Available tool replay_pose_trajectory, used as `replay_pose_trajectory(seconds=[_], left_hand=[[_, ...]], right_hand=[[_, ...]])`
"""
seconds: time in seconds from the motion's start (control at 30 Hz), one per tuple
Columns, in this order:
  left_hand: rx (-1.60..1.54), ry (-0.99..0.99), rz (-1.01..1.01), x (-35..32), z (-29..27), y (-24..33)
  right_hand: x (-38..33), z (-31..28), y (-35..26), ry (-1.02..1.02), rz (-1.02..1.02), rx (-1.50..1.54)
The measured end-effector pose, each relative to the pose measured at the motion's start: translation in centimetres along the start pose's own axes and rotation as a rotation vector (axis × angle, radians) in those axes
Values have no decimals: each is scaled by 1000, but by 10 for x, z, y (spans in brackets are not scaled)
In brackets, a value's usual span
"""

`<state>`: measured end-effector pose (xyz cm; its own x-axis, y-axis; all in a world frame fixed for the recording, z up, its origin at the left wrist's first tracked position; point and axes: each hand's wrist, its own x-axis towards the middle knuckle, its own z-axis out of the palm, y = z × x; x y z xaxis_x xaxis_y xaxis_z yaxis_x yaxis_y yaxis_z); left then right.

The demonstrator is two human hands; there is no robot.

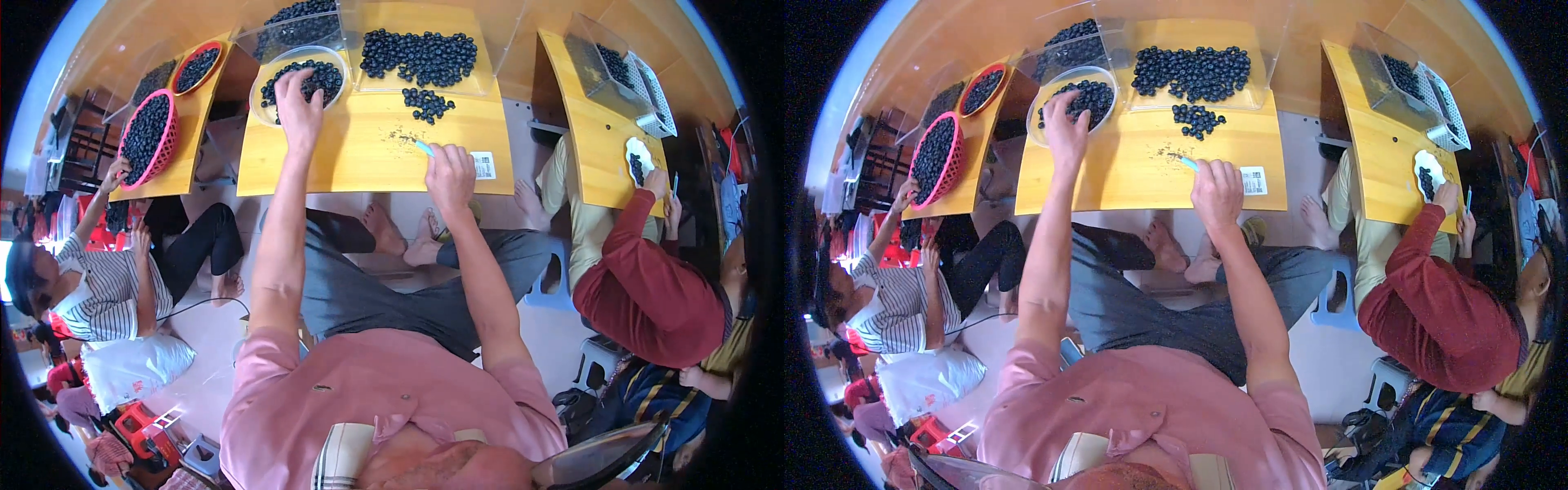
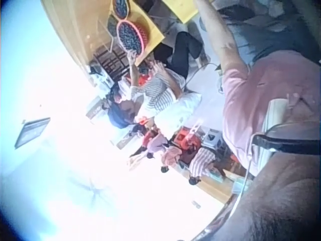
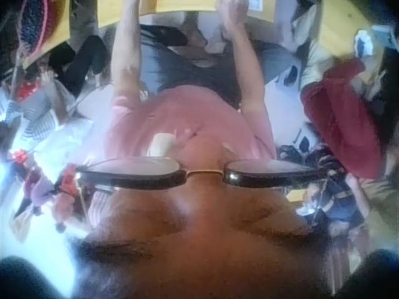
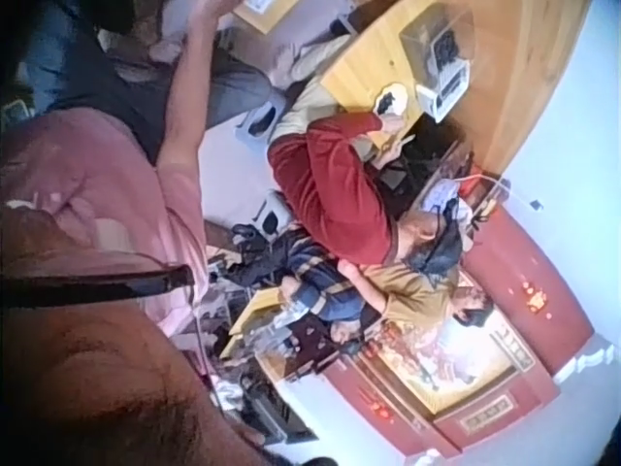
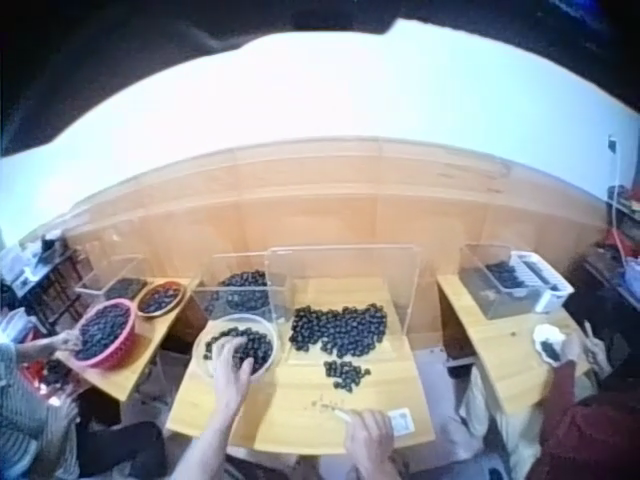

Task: The person sorts small black spherical parts on a table, using a scraper to remove debris.

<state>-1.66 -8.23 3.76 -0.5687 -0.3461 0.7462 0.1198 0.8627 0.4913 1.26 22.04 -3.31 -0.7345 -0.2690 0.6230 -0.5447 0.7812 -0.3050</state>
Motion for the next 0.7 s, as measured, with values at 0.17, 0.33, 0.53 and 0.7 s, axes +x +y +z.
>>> replay_pose_trajectory(seconds=[0.17, 0.33, 0.53, 0.7], left_hand=[[-181, -287, 57, -9, 32, 7], [-242, -596, 102, -43, 85, 41], [-246, -664, 214, -46, 122, 60], [-234, -733, 195, -56, 116, 52]], right_hand=[[3, -2, 8, -5, 38, 72], [6, -5, 24, -17, 87, 10], [0, -6, 24, 8, 121, -4], [-1, -5, 23, 17, 122, -1]])
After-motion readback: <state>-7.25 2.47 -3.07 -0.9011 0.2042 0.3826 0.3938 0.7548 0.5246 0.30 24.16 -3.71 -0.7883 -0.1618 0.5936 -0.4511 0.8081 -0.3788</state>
